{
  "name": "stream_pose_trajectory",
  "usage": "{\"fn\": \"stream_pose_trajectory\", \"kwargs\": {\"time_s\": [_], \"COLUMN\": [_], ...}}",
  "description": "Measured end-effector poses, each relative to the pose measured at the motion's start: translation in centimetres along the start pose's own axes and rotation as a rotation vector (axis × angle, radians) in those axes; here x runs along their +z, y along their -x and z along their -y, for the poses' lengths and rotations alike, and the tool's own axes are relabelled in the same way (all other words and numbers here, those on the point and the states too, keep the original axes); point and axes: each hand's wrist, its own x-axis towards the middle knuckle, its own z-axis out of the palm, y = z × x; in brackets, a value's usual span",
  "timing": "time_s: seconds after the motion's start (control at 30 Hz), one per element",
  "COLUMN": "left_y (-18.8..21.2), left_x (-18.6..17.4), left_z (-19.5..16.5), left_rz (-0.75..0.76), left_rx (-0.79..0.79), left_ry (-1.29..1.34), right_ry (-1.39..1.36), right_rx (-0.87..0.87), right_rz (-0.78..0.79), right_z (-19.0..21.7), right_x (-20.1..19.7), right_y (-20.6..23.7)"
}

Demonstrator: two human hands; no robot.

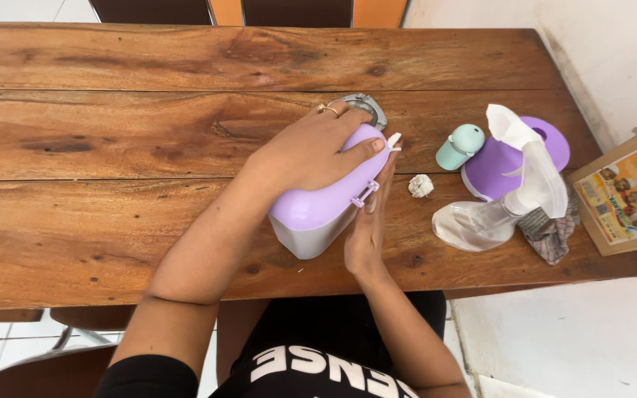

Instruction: The person wipes the exterior of a purple and white cutlery holder with a tissue, sprays it with a cleaning solution, and continues wiping. They open the holder to wipe the interior compartments, then close it and wipe the bottom. Finally, they wipe a purple tissue box cover and place it back on the tissue box.

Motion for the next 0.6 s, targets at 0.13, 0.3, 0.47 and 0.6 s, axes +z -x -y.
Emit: {"fn": "stream_pose_trajectory", "kwargs": {"time_s": [0.13,0.3,0.47,0.6], "left_y": [0.0,0.5,0.3,0.0], "left_x": [0.0,0.0,0.0,0.0], "left_z": [-0.1,-0.2,0.0,0.2], "left_rz": [0.003,0.002,0.017,0.003], "left_rx": [-0.037,0.037,-0.010,-0.049], "left_ry": [-0.002,-0.005,-0.013,-0.019], "right_ry": [0.227,0.305,0.237,-0.113], "right_rx": [-0.138,-0.096,0.009,0.204], "right_rz": [0.092,0.183,0.085,0.013], "right_z": [1.0,-0.5,-3.3,-4.7], "right_x": [3.0,3.1,1.1,0.6], "right_y": [5.3,8.3,4.5,2.7]}}
